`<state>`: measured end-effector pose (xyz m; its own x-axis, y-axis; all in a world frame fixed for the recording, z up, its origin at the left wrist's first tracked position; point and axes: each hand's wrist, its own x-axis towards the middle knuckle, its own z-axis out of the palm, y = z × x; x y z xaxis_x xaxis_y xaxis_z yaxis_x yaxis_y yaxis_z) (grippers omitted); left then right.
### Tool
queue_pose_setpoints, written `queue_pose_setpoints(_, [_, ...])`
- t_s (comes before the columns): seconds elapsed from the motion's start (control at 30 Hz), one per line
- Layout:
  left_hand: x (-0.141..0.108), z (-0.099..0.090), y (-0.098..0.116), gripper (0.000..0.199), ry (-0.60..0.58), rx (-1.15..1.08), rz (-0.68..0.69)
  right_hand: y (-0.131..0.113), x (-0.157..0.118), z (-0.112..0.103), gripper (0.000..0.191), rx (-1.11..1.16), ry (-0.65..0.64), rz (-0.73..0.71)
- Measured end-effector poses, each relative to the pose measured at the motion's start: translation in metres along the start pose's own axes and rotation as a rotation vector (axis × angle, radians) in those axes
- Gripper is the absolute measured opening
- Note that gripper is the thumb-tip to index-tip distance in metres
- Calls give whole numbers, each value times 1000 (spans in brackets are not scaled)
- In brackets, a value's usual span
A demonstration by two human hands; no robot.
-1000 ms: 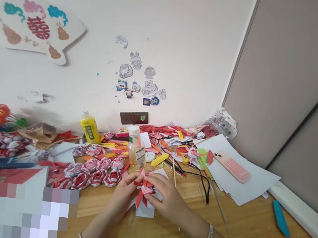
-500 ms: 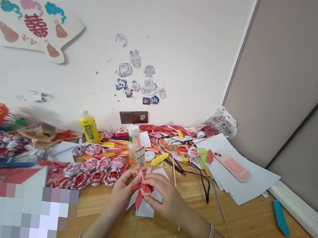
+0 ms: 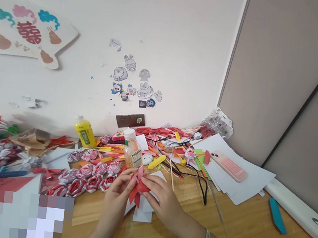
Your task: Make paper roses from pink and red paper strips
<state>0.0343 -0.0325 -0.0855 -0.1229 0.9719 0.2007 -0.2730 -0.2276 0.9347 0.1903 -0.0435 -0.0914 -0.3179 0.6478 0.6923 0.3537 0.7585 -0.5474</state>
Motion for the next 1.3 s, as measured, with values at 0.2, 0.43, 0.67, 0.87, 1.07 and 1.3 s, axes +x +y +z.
queue_pose_setpoints(0.2, [5, 2, 2, 50, -65, -118, -166, 1, 4, -8, 33, -52, -29, -48])
queue_pose_setpoints(0.43, [9, -5, 4, 36, -137, 0, -232, 5, 5, -9, 32, -47, -40, -109])
queue_pose_setpoints(0.67, [10, -9, 0, 28, -143, 102, -145, 2, 3, -10, 38, -10, -35, 2])
queue_pose_setpoints(0.87, [5, -4, -5, 26, -93, 147, -73, -2, 0, 0, 35, 127, 66, 116])
queue_pose_setpoints(1.07, [0, -3, -6, 27, -86, 152, -58, -4, 4, 3, 23, 220, 174, 178])
queue_pose_setpoints(1.3, [-2, 3, 0, 24, -133, 126, -67, -3, 7, 0, 28, 260, 246, 235])
